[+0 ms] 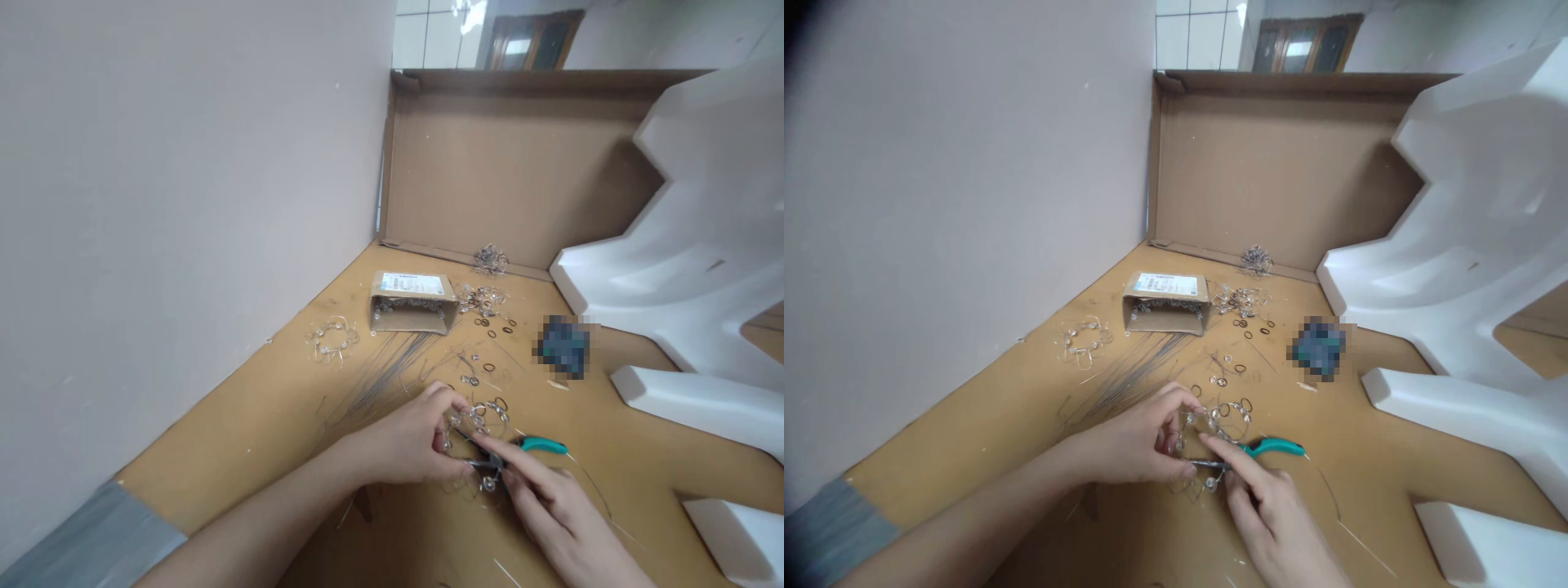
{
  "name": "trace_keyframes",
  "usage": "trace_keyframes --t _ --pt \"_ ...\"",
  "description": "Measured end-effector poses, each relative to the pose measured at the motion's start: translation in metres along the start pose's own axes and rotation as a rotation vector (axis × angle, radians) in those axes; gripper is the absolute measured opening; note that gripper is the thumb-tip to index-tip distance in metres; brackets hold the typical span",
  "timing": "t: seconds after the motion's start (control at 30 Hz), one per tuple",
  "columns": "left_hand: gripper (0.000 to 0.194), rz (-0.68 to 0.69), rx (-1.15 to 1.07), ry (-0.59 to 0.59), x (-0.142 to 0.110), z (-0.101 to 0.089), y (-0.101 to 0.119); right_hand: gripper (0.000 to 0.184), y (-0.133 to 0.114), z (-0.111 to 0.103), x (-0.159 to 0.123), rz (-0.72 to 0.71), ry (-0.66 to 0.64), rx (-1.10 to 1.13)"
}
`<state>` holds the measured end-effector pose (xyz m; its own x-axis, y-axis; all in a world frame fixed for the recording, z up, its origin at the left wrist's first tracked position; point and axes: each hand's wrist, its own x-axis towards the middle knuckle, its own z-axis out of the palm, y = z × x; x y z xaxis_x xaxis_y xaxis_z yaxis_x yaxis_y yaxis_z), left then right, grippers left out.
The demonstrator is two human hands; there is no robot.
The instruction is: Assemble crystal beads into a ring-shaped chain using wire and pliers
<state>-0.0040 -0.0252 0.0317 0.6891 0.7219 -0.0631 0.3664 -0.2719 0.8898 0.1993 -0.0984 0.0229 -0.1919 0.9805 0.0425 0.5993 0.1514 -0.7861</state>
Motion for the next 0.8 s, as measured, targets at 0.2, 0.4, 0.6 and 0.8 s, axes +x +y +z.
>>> trace_keyframes --t 0.2,0.4,0.6,0.8 --pt "0.051 -0.013 -0.110 0.083 0.005 0.000 -0.010 0.027 0.004 -0.003 -0.006 0.036 0.195 0.026" --pt "0.054 -0.031 -0.435 0.062 0.010 -0.003 -0.013 0.024 -0.001 0.000 -0.001 0.228 0.327 0.468" --pt "0.058 0.018 -0.531 -0.009 0.010 0.008 -0.008 0.031 -0.014 0.014 0.004 0.343 0.191 0.925" --pt "0.058 0.017 -0.525 -0.033 0.009 0.023 -0.007 0.045 -0.018 0.016 0.002 0.383 0.095 1.061"
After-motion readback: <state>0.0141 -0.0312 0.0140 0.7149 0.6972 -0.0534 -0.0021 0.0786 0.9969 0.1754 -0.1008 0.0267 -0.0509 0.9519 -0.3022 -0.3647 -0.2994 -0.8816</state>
